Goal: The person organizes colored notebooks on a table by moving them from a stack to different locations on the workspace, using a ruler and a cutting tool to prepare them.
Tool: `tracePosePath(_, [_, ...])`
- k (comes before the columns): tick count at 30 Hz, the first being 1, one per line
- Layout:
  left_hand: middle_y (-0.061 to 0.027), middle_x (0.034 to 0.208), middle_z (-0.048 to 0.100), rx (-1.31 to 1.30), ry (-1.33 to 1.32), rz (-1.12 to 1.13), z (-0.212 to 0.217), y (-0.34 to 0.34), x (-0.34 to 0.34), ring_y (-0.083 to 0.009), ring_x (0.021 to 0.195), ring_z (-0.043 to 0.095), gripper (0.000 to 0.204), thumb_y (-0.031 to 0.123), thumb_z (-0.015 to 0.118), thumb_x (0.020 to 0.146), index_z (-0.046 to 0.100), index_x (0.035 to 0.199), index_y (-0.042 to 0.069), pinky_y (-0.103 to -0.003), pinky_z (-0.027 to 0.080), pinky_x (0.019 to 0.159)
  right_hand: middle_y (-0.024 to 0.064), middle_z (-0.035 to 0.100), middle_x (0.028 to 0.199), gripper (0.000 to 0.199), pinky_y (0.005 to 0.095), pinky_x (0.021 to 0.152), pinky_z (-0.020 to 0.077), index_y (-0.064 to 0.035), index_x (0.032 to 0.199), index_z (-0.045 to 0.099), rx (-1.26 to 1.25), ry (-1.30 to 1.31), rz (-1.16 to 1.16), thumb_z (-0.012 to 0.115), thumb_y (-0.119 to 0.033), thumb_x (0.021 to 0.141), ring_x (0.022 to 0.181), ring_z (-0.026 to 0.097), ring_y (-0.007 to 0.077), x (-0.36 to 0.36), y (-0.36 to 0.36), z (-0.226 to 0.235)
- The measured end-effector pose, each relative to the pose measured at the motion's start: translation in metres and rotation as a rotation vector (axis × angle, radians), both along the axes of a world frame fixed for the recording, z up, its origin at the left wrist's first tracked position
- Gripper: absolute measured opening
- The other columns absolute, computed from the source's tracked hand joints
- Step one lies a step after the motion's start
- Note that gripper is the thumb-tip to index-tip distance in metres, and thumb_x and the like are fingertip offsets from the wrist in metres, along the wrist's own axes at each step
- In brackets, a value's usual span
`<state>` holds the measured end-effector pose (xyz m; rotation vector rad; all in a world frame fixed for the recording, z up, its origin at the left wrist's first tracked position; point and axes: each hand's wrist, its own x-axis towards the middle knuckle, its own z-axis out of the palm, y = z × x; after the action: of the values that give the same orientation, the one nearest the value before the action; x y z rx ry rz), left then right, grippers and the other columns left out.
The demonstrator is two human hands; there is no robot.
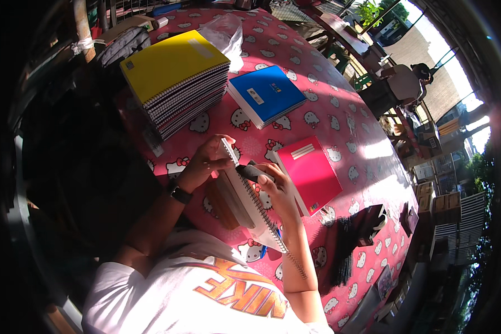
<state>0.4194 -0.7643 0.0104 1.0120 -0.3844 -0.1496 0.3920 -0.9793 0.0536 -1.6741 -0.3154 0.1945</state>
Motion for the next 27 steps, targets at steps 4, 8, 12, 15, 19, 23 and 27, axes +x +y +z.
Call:
tracePosePath(4, [-0.0002, 0.097, 0.055, -0.057, -0.045, 0.102, -0.002, -0.003, 0.001, -0.0088, 0.091, 0.053, 0.046, 0.003, 0.067, 0.077, 0.048, 0.118, 0.008, -0.026, 0.043, 0.080, 0.0032, 0.055, 0.092, 0.048, 0.0202, 0.067, 0.0373, 0.0000, 0.106, 0.059, 0.011, 0.060, -0.159, 0.058, -0.042, 0.083, 0.074, 0.048, 0.0080, -0.003, -0.001, -0.001])
tracePosePath(8, [-0.0003, 0.097, 0.057, -0.014, 0.072, 0.167, -0.005, 0.000, 0.001, -0.0090, 0.092, 0.051, 0.045, 0.002, 0.065, 0.078, 0.051, 0.121, 0.005, -0.027, 0.041, 0.085, 0.0024, 0.055, 0.085, 0.041, 0.0205, 0.065, 0.0373, 0.0019, 0.106, 0.059, -0.043, -0.106, 0.009, 0.054, -0.035, 0.087, 0.069, 0.046, 0.0082, 0.000, 0.014, 0.009])
tracePosePath(12, [-0.0028, 0.108, 0.057, 0.058, 0.013, 0.190, -0.006, 0.004, -0.001, -0.0104, 0.100, 0.052, 0.045, 0.013, 0.067, 0.080, 0.053, 0.122, 0.004, -0.026, 0.040, 0.088, 0.0004, 0.052, 0.072, 0.032, 0.0234, 0.063, 0.0382, 0.0025, 0.095, 0.062, 0.188, -0.021, -0.085, 0.054, -0.028, 0.090, 0.067, 0.047, 0.0092, 0.012, -0.001, 0.012])
tracePosePath(15, [-0.0025, 0.104, 0.058, -0.015, 0.073, 0.192, -0.006, 0.001, 0.002, -0.0096, 0.098, 0.052, 0.044, 0.014, 0.065, 0.081, 0.052, 0.122, 0.002, -0.024, 0.040, 0.086, 0.0037, 0.055, 0.074, 0.033, 0.0251, 0.063, 0.0404, 0.0022, 0.094, 0.062, 0.091, 0.113, 0.023, 0.053, -0.029, 0.090, 0.067, 0.049, 0.0107, 0.011, 0.022, 0.001])
tracePosePath(19, [-0.0031, 0.105, 0.058, -0.054, 0.135, 0.107, -0.016, 0.006, -0.003, -0.0101, 0.097, 0.052, 0.041, 0.011, 0.063, 0.082, 0.054, 0.120, 0.001, -0.024, 0.039, 0.087, 0.0094, 0.060, 0.081, 0.024, 0.0288, 0.065, 0.0453, -0.0024, 0.095, 0.062, -0.504, -0.205, -0.196, 0.058, -0.025, 0.087, 0.072, 0.056, 0.0177, 0.030, -0.011, -0.063])
tracePosePath(23, [-0.0054, 0.107, 0.059, -0.228, 0.176, 0.073, -0.043, 0.024, 0.015, -0.0142, 0.100, 0.054, 0.036, 0.008, 0.061, 0.081, 0.056, 0.116, 0.001, -0.028, 0.039, 0.091, 0.0110, 0.060, 0.091, 0.028, 0.0321, 0.069, 0.0487, -0.0057, 0.098, 0.062, -0.605, -0.224, -0.120, 0.067, -0.025, 0.078, 0.077, 0.058, 0.0219, 0.035, -0.020, -0.092])
tracePosePath(27, [-0.0121, 0.120, 0.051, 0.469, -0.136, 0.315, -0.065, 0.017, 0.066, -0.0253, 0.113, 0.047, 0.050, 0.008, 0.066, 0.073, 0.050, 0.120, 0.003, -0.035, 0.035, 0.098, 0.0135, 0.053, 0.109, 0.046, 0.0400, 0.091, 0.0383, -0.0063, 0.105, 0.060, -0.960, -0.320, -0.060, 0.072, -0.029, 0.067, 0.106, 0.047, 0.0295, 0.024, -0.024, -0.109])
